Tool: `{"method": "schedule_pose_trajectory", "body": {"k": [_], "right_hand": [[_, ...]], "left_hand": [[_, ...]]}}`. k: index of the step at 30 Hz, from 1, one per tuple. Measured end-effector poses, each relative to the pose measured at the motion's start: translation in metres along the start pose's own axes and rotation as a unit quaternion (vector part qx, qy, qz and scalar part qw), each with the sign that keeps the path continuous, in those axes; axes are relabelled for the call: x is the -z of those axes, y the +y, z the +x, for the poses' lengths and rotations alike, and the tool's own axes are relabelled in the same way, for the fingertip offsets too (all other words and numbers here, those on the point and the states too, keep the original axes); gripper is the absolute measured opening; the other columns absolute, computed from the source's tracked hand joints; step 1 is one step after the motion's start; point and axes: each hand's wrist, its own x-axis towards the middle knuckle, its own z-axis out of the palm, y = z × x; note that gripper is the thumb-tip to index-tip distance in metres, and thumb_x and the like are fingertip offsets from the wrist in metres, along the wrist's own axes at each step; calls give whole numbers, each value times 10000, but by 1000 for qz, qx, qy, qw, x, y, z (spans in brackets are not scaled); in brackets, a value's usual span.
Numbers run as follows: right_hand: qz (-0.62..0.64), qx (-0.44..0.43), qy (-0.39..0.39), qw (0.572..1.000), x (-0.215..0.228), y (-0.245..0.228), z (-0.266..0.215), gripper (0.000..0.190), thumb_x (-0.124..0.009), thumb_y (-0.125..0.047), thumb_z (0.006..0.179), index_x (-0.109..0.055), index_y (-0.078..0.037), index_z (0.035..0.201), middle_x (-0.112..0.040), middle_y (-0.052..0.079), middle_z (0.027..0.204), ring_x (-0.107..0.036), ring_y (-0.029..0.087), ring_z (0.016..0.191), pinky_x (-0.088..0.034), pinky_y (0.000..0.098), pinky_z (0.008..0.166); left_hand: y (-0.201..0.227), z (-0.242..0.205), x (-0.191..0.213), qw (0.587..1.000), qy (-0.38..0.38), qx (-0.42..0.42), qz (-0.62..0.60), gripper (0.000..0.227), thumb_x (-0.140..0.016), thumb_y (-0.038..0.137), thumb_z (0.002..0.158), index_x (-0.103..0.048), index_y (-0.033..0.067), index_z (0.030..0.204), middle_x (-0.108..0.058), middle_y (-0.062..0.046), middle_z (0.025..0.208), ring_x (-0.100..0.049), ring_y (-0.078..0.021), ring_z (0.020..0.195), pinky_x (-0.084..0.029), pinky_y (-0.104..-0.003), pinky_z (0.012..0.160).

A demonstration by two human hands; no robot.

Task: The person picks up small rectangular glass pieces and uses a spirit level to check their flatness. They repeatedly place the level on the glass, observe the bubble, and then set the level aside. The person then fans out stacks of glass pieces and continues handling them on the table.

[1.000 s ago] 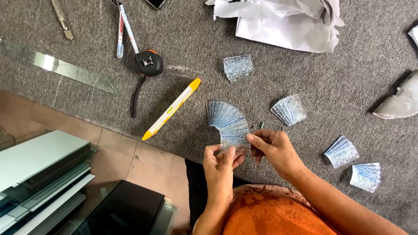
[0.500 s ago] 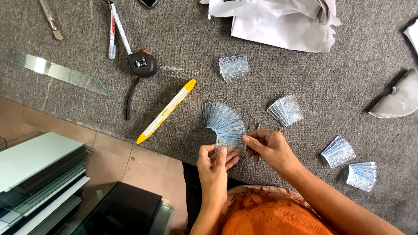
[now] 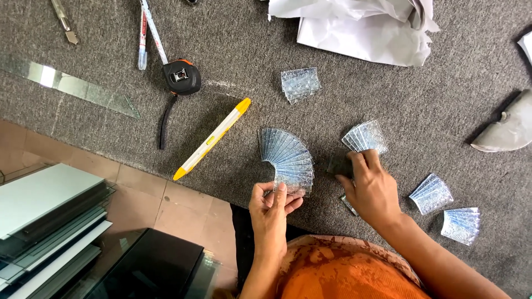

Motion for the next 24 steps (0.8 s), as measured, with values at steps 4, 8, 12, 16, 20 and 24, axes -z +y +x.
{"method": "schedule_pose_trajectory", "body": {"k": [4,8,12,16,20,24], "right_hand": [[26,-13,-36,999,-1,-4,7,569,-769,-311,1037,-537,-84,1505,-621,146,1272,-796,313,800,-756,487,680],[-10,-10,-41,999,2,6,17,536,-868,-355,959,-586,-123,1352,-544,108,1316,-704,198,782,-716,374,625],[93,3,-64,994,26,6,20,396,-892,-270,955,-687,-97,1245,-777,59,1050,-803,169,737,-754,330,695],[219,118,45,968,35,3,14,93,-840,-117,991,-839,-24,997,-819,102,975,-735,170,611,-642,290,518],[227,199,108,947,24,6,4,113,-803,-130,1035,-783,-20,1055,-833,91,983,-803,157,696,-738,256,601],[292,248,56,922,5,4,-8,66,-801,-24,993,-800,3,1053,-849,138,1052,-877,211,824,-800,204,711]], "left_hand": [[1,4,1,1000,11,14,-3,251,-719,177,1059,-517,54,1143,-748,-245,976,-882,-464,889,-737,-494,833],[7,3,-1,1000,-1,8,-5,275,-741,210,1038,-523,63,1117,-789,-276,978,-886,-467,901,-734,-482,831],[6,1,0,1000,3,18,4,279,-749,218,1032,-541,54,1120,-781,-286,943,-885,-444,889,-727,-463,812],[8,3,0,1000,2,18,5,283,-760,226,1021,-555,49,1104,-771,-257,937,-882,-440,886,-724,-465,806],[3,9,5,999,10,17,27,278,-793,233,997,-608,49,1093,-811,-262,934,-870,-405,805,-688,-407,710],[-4,11,10,998,18,1,55,220,-811,211,1014,-631,86,1029,-805,-196,887,-787,-263,684,-546,-308,606]]}}
